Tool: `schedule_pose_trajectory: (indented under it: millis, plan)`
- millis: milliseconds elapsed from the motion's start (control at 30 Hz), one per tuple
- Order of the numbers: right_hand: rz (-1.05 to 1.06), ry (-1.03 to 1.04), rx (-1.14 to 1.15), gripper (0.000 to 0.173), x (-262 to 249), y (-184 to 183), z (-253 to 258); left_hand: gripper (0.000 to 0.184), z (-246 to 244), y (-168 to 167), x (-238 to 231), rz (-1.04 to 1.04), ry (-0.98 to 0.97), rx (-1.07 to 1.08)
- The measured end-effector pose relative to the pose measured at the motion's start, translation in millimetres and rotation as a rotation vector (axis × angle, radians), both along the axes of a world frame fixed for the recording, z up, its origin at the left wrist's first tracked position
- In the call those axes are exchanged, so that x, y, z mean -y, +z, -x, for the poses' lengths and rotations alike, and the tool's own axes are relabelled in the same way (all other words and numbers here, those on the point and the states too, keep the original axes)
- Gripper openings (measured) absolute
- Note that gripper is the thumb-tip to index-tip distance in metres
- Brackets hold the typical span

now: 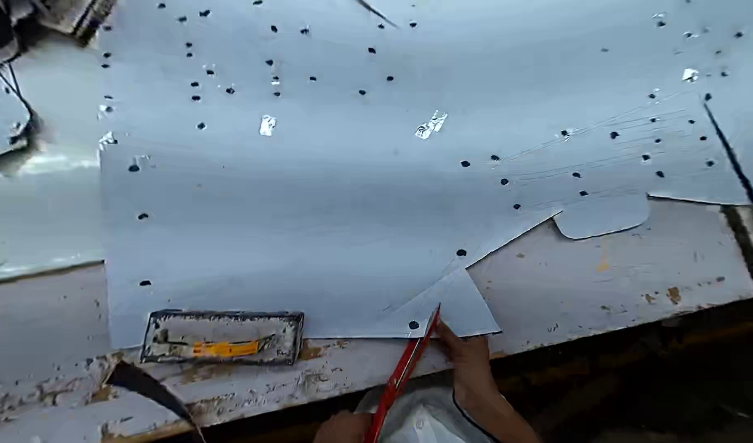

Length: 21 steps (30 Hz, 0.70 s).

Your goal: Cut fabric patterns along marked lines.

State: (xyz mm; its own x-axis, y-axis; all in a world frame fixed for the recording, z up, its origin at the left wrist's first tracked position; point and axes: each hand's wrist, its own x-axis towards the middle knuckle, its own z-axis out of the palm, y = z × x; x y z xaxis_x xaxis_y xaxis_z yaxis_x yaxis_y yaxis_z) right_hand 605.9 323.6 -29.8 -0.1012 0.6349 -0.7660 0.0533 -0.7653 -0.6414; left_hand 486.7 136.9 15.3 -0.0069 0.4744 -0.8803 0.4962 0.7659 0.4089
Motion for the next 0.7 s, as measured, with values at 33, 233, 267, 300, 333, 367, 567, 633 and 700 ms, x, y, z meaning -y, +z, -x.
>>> schedule_pose_trajectory:
  millis: [33,233,267,300,333,367,567,633,700]
  plan:
    - [0.007,-0.010,-0.003,0.044,1,0,0,0.033,0,2,-1,0.016,-0.004,0.006]
    - [0.033,-0.001,0.022,0.040,2,1,-1,0.031,2,3,-7,0.072,-0.039,0.051]
    - [0.027,0.001,0.025,0.038,2,1,-1,0.031,1,3,-7,0.081,-0.042,0.063]
    - [0.025,0.007,0.023,0.037,2,0,-2,0.030,0,3,-8,0.083,-0.040,0.071]
    - [0.025,0.006,0.020,0.035,2,1,-1,0.031,-1,2,-8,0.077,-0.029,0.072]
    - [0.026,-0.001,0.027,0.033,2,2,0,0.030,-2,2,-8,0.073,-0.018,0.073]
    - [0.024,-0.031,0.058,0.030,1,9,5,0.027,0,0,-12,0.095,-0.034,0.093]
    - [0.019,-0.018,0.064,0.031,2,10,5,0.026,1,0,-12,0.097,-0.038,0.100]
    - [0.012,-0.014,0.072,0.031,1,10,6,0.026,2,-1,-11,0.078,-0.040,0.102]
